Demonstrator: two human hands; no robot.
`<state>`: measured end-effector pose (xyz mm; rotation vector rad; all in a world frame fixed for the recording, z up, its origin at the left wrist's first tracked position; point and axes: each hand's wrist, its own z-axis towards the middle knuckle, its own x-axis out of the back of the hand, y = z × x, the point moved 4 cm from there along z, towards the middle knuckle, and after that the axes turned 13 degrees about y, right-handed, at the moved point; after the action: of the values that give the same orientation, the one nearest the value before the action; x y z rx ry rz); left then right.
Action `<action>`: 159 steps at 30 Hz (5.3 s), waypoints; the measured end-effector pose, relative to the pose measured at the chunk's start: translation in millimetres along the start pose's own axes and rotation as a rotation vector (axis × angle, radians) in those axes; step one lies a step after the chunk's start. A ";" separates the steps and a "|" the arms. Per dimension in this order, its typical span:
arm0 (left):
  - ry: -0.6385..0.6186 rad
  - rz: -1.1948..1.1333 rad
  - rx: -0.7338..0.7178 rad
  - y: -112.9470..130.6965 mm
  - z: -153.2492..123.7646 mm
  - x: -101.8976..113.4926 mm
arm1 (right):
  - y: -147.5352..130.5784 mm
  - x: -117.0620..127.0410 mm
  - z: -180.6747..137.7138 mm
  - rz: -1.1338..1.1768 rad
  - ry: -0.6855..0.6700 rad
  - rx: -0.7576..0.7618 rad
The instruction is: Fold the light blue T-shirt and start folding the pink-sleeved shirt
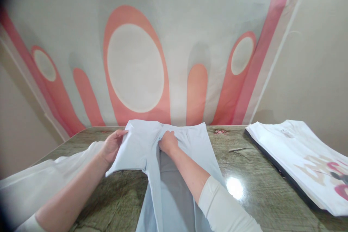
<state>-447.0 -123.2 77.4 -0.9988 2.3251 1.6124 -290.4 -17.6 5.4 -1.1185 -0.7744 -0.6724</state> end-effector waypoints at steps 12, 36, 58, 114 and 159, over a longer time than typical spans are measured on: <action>-0.020 0.009 0.011 -0.1 2.6 2.2 | -5.1 -2.9 -1.3 0.219 0.062 0.023; -0.045 0.049 0.006 -0.1 -1.0 -1.0 | 9.1 -1.1 17.9 0.640 0.061 -0.041; -0.024 1.424 -0.179 37.1 29.1 86.3 | 129.3 23.0 54.5 0.030 0.351 0.079; -0.093 1.543 -1.192 -75.3 37.9 -86.1 | 124.2 25.7 48.0 -0.063 0.357 0.057; -0.042 1.157 -0.315 -83.2 14.7 -35.1 | 102.9 39.4 32.8 -0.208 0.251 0.061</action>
<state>-374.6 -112.0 22.5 0.5615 2.8209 2.3004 -192.4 41.0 -8.2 -0.8841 -0.6950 -0.9385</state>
